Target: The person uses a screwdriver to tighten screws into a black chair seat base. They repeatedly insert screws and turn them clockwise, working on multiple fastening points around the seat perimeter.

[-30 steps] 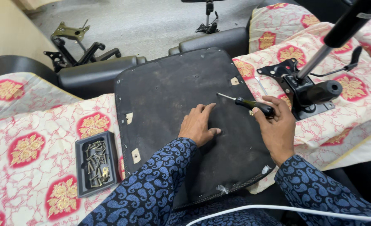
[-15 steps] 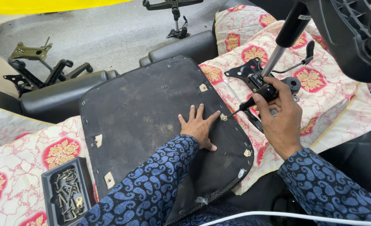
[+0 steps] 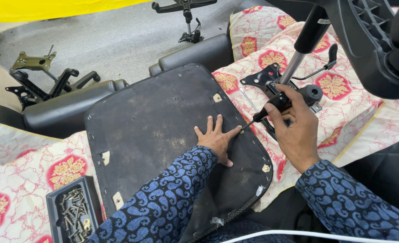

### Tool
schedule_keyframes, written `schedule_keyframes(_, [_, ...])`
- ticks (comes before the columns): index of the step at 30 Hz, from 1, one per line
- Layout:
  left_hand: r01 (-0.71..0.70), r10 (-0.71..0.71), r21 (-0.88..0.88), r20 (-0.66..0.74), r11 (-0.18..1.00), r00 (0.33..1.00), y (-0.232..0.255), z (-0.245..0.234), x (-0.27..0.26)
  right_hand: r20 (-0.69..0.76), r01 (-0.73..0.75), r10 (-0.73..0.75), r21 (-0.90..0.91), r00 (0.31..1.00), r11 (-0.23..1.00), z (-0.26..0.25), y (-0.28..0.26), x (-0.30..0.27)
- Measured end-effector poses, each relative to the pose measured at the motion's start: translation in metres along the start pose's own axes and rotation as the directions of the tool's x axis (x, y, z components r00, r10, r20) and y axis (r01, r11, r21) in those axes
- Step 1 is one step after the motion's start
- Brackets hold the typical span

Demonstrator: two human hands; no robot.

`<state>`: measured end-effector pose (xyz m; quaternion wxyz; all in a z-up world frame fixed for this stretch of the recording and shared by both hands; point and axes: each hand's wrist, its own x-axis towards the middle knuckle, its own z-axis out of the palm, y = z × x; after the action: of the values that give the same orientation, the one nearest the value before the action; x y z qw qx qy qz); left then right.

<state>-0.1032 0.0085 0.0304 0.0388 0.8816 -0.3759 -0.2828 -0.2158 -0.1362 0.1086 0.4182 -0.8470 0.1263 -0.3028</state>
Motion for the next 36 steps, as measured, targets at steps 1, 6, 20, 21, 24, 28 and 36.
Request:
schedule_keyframes(1, [0.003, -0.003, 0.001, 0.009, 1.0, 1.0, 0.001, -0.001, 0.0, -0.001, 0.049, -0.049, -0.002, 0.999, 0.999, 0.002, -0.002, 0.001])
schedule_keyframes(6, [0.007, -0.007, 0.004, 0.02, 1.0, 1.0, 0.002, -0.004, -0.001, -0.021, 0.236, -0.241, -0.129, 0.97, 0.963, 0.012, -0.012, 0.009])
schedule_keyframes(20, [0.0, 0.0, -0.011, 0.009, 1.0, 1.0, 0.0, -0.003, -0.004, 0.05, -0.022, 0.011, 0.234, 0.999, 0.972, 0.027, -0.014, 0.02])
schedule_keyframes(21, [0.001, -0.001, -0.013, 0.012, 1.0, 1.0, 0.0, -0.003, -0.004, 0.022, -0.017, 0.012, 0.226, 1.0, 0.974, 0.028, -0.012, 0.02])
schedule_keyframes(24, [-0.004, 0.004, -0.006, 0.014, 1.0, 1.0, -0.001, -0.003, -0.004, -0.074, 0.1, -0.096, 0.045, 0.993, 0.994, 0.026, -0.009, 0.017])
schedule_keyframes(28, [-0.01, 0.01, -0.001, 0.017, 1.0, 1.0, -0.001, -0.004, -0.005, -0.081, 0.064, -0.056, 0.089, 0.995, 0.994, 0.018, -0.007, 0.013])
schedule_keyframes(36, [-0.011, 0.011, 0.012, 0.032, 1.0, 0.999, 0.001, -0.007, -0.004, -0.077, 0.019, -0.004, 0.195, 0.997, 0.981, 0.01, 0.003, 0.016])
